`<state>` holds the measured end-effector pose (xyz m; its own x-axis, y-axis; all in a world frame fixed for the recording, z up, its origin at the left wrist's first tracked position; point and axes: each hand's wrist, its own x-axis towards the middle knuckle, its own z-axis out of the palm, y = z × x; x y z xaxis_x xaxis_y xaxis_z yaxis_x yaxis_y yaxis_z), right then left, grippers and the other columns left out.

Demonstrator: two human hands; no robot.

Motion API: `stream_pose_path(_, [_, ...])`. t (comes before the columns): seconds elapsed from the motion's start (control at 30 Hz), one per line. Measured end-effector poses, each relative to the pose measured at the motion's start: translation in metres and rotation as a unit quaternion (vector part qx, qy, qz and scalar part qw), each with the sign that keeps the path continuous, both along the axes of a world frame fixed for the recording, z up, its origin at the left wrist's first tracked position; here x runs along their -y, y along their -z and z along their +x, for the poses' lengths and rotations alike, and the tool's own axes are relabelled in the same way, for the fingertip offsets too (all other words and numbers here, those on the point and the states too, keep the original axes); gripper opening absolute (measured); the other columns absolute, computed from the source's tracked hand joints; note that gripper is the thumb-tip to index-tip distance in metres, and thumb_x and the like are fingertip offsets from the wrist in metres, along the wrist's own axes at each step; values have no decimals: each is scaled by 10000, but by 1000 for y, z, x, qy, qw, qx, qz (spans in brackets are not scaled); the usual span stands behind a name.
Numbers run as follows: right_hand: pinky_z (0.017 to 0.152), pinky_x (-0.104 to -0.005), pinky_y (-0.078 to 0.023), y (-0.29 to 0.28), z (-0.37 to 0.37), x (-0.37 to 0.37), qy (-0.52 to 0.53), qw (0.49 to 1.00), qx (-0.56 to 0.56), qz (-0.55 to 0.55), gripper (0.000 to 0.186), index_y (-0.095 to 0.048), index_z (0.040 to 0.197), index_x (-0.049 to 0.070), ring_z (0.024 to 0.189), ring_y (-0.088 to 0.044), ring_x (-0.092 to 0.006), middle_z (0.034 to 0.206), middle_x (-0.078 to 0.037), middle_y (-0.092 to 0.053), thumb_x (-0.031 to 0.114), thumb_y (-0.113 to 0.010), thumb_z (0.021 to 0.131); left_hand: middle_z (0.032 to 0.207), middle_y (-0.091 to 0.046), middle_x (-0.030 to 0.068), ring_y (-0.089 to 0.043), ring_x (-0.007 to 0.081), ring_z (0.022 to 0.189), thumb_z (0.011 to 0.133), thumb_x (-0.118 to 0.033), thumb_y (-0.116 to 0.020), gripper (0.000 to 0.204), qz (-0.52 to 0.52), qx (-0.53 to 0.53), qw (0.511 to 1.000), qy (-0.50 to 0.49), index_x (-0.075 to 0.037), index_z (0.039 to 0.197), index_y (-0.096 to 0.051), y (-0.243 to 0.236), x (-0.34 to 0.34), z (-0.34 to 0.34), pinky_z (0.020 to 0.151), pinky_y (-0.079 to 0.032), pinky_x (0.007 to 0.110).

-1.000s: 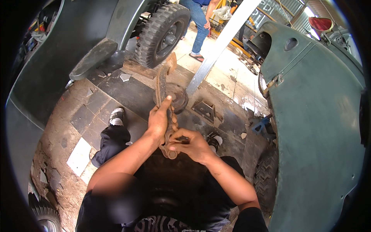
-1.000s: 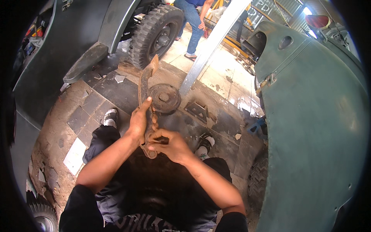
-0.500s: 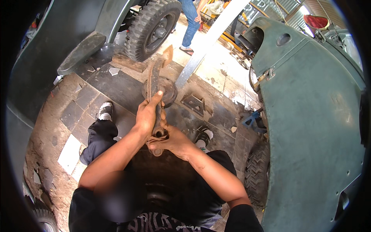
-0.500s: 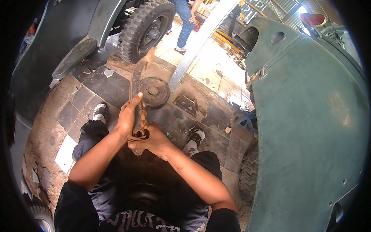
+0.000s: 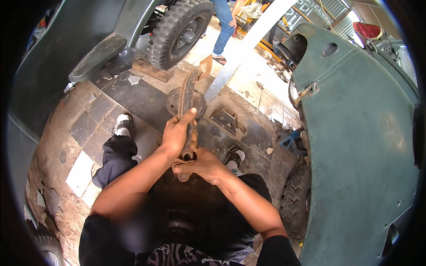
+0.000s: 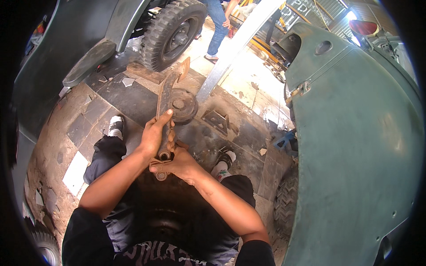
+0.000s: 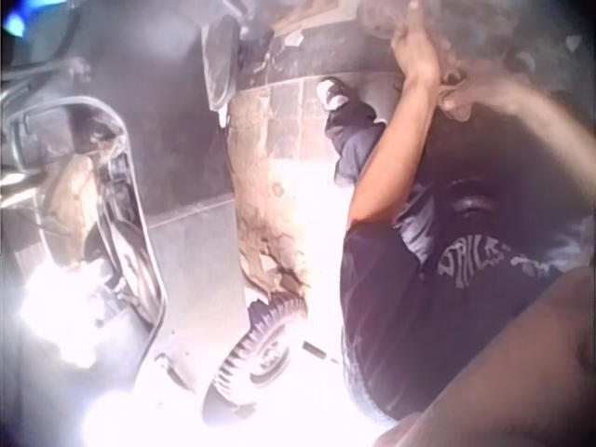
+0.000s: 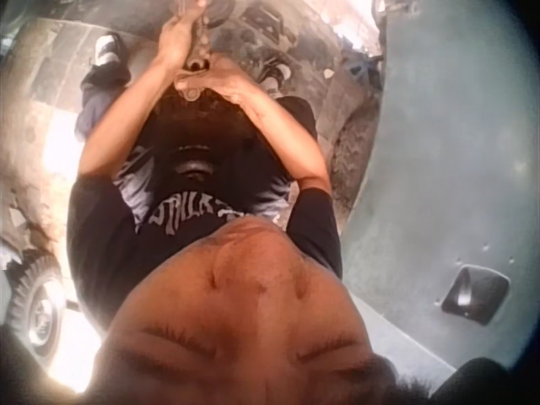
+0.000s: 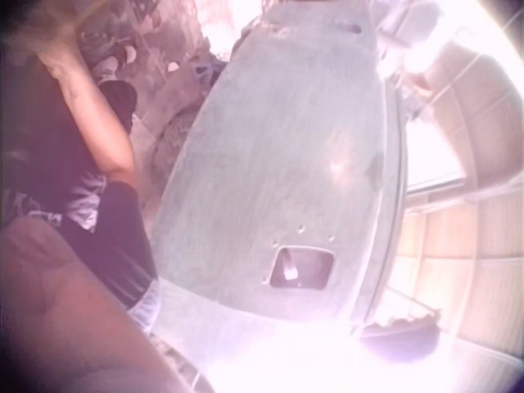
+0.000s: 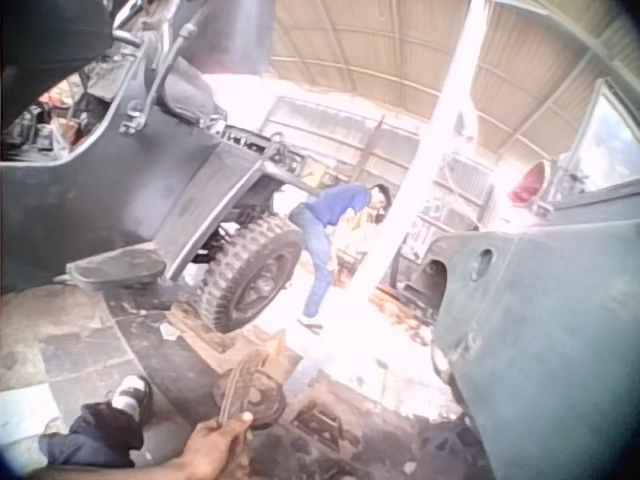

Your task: The person sits on the floor of a workshop and uses a metal file to smooth the edges of a small metal component. They then use a small tool to adjust or clean the interior of the part.

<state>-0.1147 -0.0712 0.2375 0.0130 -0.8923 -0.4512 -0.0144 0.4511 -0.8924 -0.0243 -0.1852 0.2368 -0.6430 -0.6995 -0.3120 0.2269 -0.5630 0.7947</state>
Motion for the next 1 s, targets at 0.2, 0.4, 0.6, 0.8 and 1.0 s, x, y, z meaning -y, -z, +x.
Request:
stream_pose_path(0.2, [874,-310,-542,5,-17,-6,-3,995,74,-64,525,-604,1226,-7,955,-662,-148,1051,-63,-703,71,-870,780,584,-551,69,-475,184,397,954,-454,-682,410,29,-21,999,-16,-78,898,-531,-2,-2,2,400,-414,337])
stream_pose_path(0.4, [903,-281,-503,-16,5,-3,9,996,-70,-46,470,-679,1158,-25,958,-657,-140,988,-49,-717,177,-893,792,582,-543,68,-482,188,407,961,-452,-669,406,2,5,1000,2,-74,905,-529,2,0,1,404,-414,345])
stream_pose_path(0.6, [905,-294,-496,-3,-22,-11,-4,997,78,-23,435,-644,1209,-39,1016,-631,-132,1080,-60,-692,119,-835,851,575,-536,70,-489,202,403,961,-452,-667,411,73,-30,997,-14,-70,905,-529,0,-3,-3,398,-410,353])
stream_pose_path(0.8, [933,-297,-495,18,-2,-8,50,998,13,-24,465,-631,1236,-43,1060,-626,-146,1137,-71,-678,74,-838,837,566,-526,70,-487,200,403,957,-451,-674,407,-6,14,1000,10,-74,909,-527,2,-2,-1,399,-407,361])
stream_pose_path(1.0, [913,-302,-516,1,-13,-13,36,993,106,-28,404,-685,1133,-32,971,-663,-155,1026,-58,-714,97,-875,800,570,-538,68,-489,191,403,963,-428,-675,388,58,-39,998,-10,-71,908,-532,-5,-2,6,394,-405,351])
